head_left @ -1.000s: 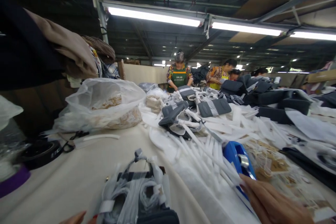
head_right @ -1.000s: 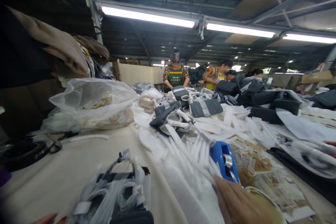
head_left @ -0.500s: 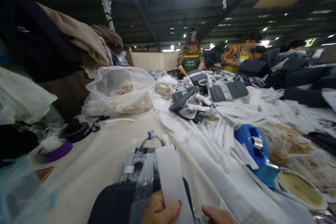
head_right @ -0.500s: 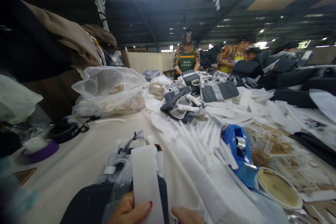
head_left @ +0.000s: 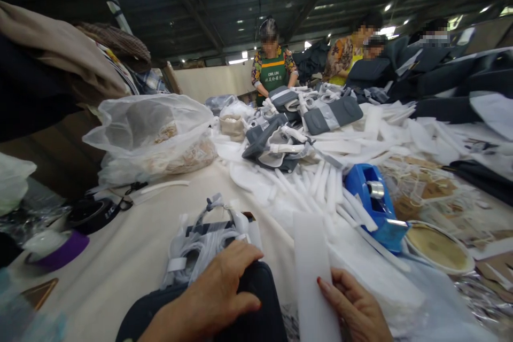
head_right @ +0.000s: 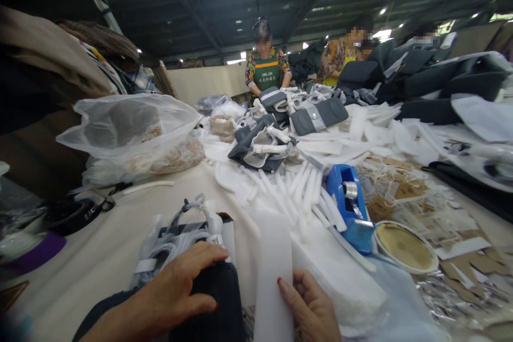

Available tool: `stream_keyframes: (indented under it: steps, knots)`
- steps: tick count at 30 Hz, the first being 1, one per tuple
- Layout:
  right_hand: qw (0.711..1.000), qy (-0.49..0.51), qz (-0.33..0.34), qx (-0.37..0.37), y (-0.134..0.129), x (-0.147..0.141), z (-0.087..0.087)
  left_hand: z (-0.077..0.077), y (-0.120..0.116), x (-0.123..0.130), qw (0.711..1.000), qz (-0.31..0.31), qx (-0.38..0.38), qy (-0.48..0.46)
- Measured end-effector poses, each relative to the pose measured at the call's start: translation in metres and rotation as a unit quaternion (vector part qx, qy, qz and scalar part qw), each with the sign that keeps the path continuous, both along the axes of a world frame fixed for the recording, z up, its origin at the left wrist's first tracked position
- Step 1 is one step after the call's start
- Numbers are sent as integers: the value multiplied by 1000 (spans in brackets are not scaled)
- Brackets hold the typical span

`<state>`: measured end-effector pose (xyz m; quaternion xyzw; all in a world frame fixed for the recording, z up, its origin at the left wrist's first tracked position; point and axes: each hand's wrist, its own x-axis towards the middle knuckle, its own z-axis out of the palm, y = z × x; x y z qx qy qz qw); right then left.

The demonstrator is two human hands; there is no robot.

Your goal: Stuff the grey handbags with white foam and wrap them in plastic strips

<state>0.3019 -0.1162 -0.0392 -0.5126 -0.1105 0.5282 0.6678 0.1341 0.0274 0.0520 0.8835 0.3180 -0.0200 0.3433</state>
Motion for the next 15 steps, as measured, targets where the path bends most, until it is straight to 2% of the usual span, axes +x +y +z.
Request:
stream_keyframes:
  steps: [2,3,5,7,9,11,13,15]
  knots:
    - [1000,0,-1,11,0,1,-2,1,3,8,998,-54,-5,35]
    - [1000,-6,-3,13,0,1,-4,0,1,14,997,-60,-11,46]
    - [1000,-23,-8,13,1,0,-5,-2,-4,26,998,-34,-13,47]
    - [999,-41,-17,15,2,1,-7,-3,-10,36,999,-10,20,31]
    - [997,-72,-28,16,1,3,-10,-5,-10,41,996,-30,75,32]
    - [990,-135,-39,5,-2,7,-12,-7,-3,42,988,-95,100,70]
    - [978,-203,-53,-8,-7,13,-14,-13,8,42,974,-174,85,120]
    - [972,-230,-49,-2,-11,17,-14,-22,19,43,955,-242,70,157]
